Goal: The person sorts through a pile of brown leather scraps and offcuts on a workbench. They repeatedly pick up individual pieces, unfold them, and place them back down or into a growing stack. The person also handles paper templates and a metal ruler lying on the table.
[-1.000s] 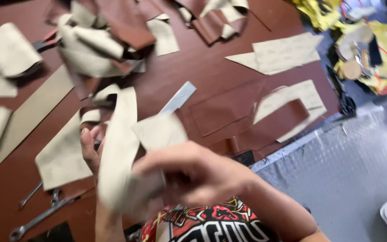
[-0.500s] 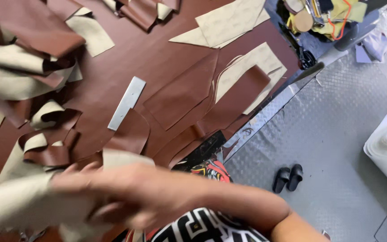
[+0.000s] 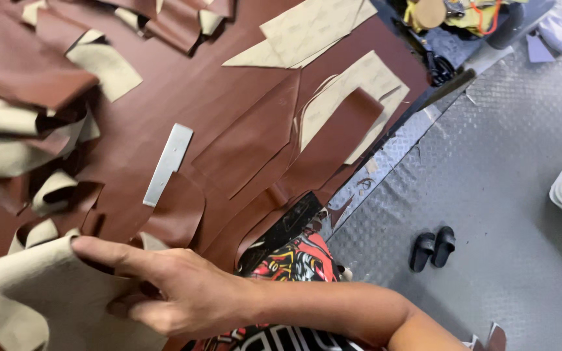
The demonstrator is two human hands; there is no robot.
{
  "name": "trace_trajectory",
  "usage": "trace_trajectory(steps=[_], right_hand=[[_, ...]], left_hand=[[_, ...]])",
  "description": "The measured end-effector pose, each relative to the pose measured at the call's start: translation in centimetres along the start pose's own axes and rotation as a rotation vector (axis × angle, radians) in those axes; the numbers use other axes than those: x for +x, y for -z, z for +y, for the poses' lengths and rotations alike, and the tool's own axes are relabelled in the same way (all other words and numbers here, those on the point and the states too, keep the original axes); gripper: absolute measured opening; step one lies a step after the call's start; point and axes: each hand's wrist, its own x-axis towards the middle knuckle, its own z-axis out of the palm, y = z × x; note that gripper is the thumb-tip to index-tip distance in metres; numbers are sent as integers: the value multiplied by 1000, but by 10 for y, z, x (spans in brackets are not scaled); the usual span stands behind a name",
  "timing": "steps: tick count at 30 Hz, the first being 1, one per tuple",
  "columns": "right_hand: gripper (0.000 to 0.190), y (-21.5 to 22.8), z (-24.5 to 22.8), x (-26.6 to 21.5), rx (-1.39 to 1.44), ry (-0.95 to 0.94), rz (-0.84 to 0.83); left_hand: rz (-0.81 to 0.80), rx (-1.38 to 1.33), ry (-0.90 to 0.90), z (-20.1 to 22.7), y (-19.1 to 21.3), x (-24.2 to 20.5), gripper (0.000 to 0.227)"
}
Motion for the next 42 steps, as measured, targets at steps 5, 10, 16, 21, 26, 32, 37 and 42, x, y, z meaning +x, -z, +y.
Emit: trace_trajectory(steps=[5, 10, 16, 21, 26, 32, 37, 42], right_hand=[[70, 33, -3, -9, -135, 199, 173], [69, 76, -14, -12, -9, 124, 299], [62, 142, -14, -16, -138, -239, 428], [60, 185, 13, -26, -482, -29, 351], [76, 209, 14, -22, -395, -38, -150], [49, 249, 21, -13, -391, -67, -59], [32, 284, 48, -2, -140, -152, 101], [35, 356, 64, 15, -121, -52, 288]], left_hand=[[-220, -638, 25, -14, -26, 6, 66], [-310, -821, 104, -28, -61, 47, 72], [-487, -867, 142, -49, -101, 66, 79], [-695, -783, 170, -70, -116, 8, 86], [-741, -832, -97, -34, -150, -38, 82], [-819, -713, 283, 19, -147, -21, 79], [-923, -689, 336, 33, -154, -9, 94], [-1128, -293, 413, 2, -154, 25, 96]])
